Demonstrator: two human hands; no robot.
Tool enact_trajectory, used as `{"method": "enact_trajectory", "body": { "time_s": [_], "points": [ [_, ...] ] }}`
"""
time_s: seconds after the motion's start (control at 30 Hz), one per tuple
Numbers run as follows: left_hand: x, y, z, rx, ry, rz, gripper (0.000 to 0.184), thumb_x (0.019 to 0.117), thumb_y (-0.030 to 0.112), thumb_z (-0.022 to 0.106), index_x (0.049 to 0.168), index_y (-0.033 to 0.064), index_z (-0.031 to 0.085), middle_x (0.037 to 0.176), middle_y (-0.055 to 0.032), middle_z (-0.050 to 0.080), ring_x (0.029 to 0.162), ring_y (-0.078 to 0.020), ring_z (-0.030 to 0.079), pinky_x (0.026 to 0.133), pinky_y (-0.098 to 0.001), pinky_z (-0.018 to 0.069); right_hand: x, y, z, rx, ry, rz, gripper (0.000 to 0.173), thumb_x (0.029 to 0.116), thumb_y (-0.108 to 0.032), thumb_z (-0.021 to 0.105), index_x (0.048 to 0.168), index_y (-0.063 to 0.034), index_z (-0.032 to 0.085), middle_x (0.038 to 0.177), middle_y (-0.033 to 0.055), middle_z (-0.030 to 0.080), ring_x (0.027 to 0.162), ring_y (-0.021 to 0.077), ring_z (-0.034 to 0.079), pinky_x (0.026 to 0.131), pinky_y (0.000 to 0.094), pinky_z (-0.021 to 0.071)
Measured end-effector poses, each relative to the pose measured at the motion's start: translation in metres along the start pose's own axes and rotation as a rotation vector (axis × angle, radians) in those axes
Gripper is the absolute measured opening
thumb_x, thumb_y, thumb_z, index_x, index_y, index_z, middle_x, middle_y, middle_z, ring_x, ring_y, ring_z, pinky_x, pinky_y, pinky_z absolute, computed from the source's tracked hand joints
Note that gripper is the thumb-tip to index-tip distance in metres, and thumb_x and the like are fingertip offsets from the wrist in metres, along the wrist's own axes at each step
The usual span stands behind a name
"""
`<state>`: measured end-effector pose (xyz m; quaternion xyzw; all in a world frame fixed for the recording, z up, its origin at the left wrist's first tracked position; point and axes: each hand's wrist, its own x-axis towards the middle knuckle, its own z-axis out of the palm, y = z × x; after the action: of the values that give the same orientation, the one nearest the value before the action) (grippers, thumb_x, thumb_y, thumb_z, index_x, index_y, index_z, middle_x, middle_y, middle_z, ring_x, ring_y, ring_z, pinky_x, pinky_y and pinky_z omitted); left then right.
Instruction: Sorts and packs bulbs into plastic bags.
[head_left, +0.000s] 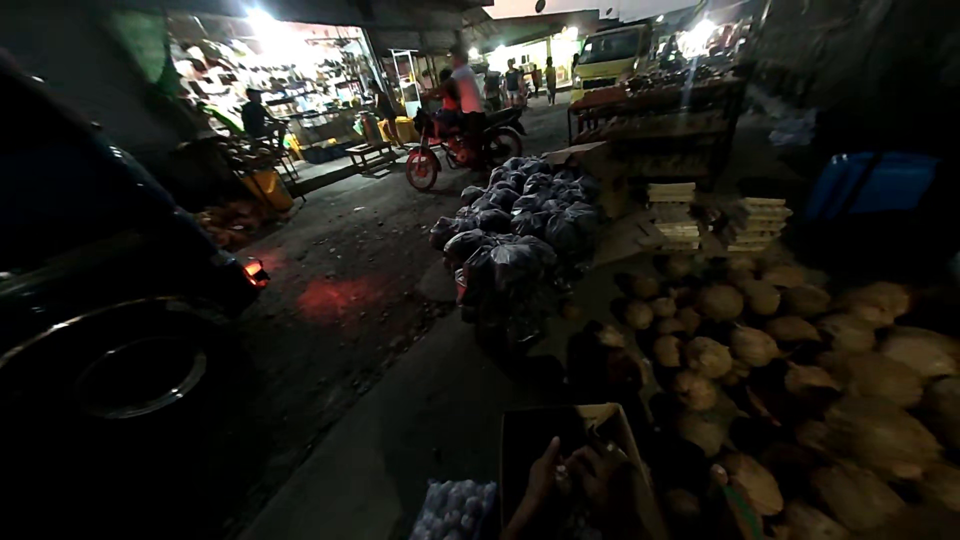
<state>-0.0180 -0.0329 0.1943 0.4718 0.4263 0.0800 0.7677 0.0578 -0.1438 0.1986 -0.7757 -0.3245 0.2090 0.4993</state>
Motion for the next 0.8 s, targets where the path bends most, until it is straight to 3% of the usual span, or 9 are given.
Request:
{"method": "enact_trajectory", "body": {
  "time_s": [0.1, 0.2, 0.27, 0.37, 0.47, 0.57, 0.67, 0.73, 0.8],
  "points": [
    [0.001, 0.0, -0.003, -0.072, -0.055, 0.041, 0.052, 0.1095, 0.044, 0.04, 0.087, 0.0048, 0.064, 0.068, -0.0034, 0.064, 0.057, -0.0116, 0.06, 0.055, -0.0274, 0.0524, 0.004, 0.014, -0.004, -0.023, 0.126, 0.168, 0.036, 0.1063, -0.025, 0.052, 0.117, 0.0035, 0.071, 0.111, 0.0239, 0.071, 0.107, 0.0373, 0.068, 0.099, 0.0563, 0.0515],
    [0.007, 0.004, -0.016, 0.019, -0.126, 0.074, 0.03, 0.1072, 0.023, 0.051, 0.125, -0.0003, 0.058, 0.095, -0.0098, 0.066, 0.072, -0.0133, 0.062, 0.064, -0.0288, 0.0534, 0.011, 0.038, -0.013, -0.057, 0.047, 0.308, 0.039, 0.1055, -0.025, 0.055, 0.13, 0.0033, 0.064, 0.126, 0.0266, 0.065, 0.118, 0.0408, 0.063, 0.105, 0.0569, 0.0483],
    [0.009, 0.006, -0.015, 0.17, -0.047, 0.149, 0.031, 0.1039, 0.022, 0.059, 0.124, -0.0014, 0.06, 0.097, -0.0104, 0.067, 0.077, -0.013, 0.062, 0.07, -0.0305, 0.0527, 0.015, 0.052, -0.007, 0.063, -0.005, 0.325, 0.046, 0.1003, -0.016, 0.062, 0.14, 0.0051, 0.053, 0.129, 0.0289, 0.061, 0.117, 0.0412, 0.062, 0.1, 0.0555, 0.0514],
    [-0.002, 0.01, -0.008, 0.517, -0.012, 0.281, 0.041, 0.1066, 0.037, 0.05, 0.125, 0.0019, 0.061, 0.105, -0.0161, 0.069, 0.094, -0.0248, 0.067, 0.086, -0.0452, 0.0554, 0.006, 0.027, -0.001, 0.474, -0.114, 0.559, 0.051, 0.1123, -0.036, 0.035, 0.149, -0.001, 0.042, 0.133, 0.0256, 0.061, 0.11, 0.0378, 0.068, 0.09, 0.0547, 0.0578],
    [0.006, -0.012, -0.009, 0.768, -0.258, 0.47, 0.045, 0.1103, 0.032, 0.04, 0.135, -0.0014, 0.06, 0.13, -0.0226, 0.064, 0.123, -0.0346, 0.061, 0.108, -0.0546, 0.0452, -0.002, 0.017, 0.002, 0.824, -0.172, 0.705, 0.06, 0.1089, -0.054, 0.033, 0.133, -0.0051, 0.057, 0.113, 0.0145, 0.069, 0.099, 0.0251, 0.068, 0.085, 0.0475, 0.058],
    [0.013, -0.026, -0.006, 0.842, -0.096, 0.691, 0.04, 0.1058, 0.026, 0.053, 0.129, -0.004, 0.065, 0.152, -0.0262, 0.046, 0.146, -0.0429, 0.038, 0.124, -0.0535, 0.0224, 0.002, 0.016, 0.001, 0.943, -0.062, 0.662, 0.036, 0.1095, -0.035, 0.044, 0.118, -0.0042, 0.062, 0.091, 0.0079, 0.069, 0.078, 0.0165, 0.067, 0.069, 0.0372, 0.0586],
    [0.01, -0.009, -0.014, 0.61, 0.138, 0.625, 0.04, 0.1035, 0.024, 0.054, 0.134, -0.0014, 0.061, 0.144, -0.0204, 0.055, 0.136, -0.0309, 0.051, 0.116, -0.0457, 0.039, 0.013, 0.005, -0.012, 1.054, -0.014, 0.637, 0.034, 0.1095, -0.033, 0.042, 0.112, -0.0057, 0.06, 0.08, 0.0077, 0.066, 0.059, 0.0162, 0.063, 0.049, 0.0317, 0.0545],
    [0.008, 0.002, -0.018, 0.441, 0.185, 0.505, 0.038, 0.107, 0.027, 0.05, 0.136, 0.0035, 0.059, 0.129, -0.016, 0.065, 0.117, -0.0232, 0.064, 0.102, -0.0445, 0.052, 0.008, -0.023, -0.039, 1.192, -0.151, 0.526, 0.036, 0.1099, -0.035, 0.04, 0.116, -0.0059, 0.06, 0.097, 0.0135, 0.072, 0.074, 0.0228, 0.072, 0.056, 0.0353, 0.0602],
    [0.011, 0.009, -0.022, 0.328, 0.206, 0.475, 0.036, 0.1069, 0.026, 0.051, 0.133, 0.0033, 0.06, 0.119, -0.014, 0.068, 0.105, -0.0193, 0.067, 0.094, -0.0423, 0.056, 0.002, -0.059, -0.062, 1.364, -0.413, 0.285, 0.03, 0.106, -0.033, 0.046, 0.112, -0.013, 0.067, 0.11, 0.0123, 0.072, 0.084, 0.0216, 0.072, 0.062, 0.0318, 0.0607]
  ]
}}
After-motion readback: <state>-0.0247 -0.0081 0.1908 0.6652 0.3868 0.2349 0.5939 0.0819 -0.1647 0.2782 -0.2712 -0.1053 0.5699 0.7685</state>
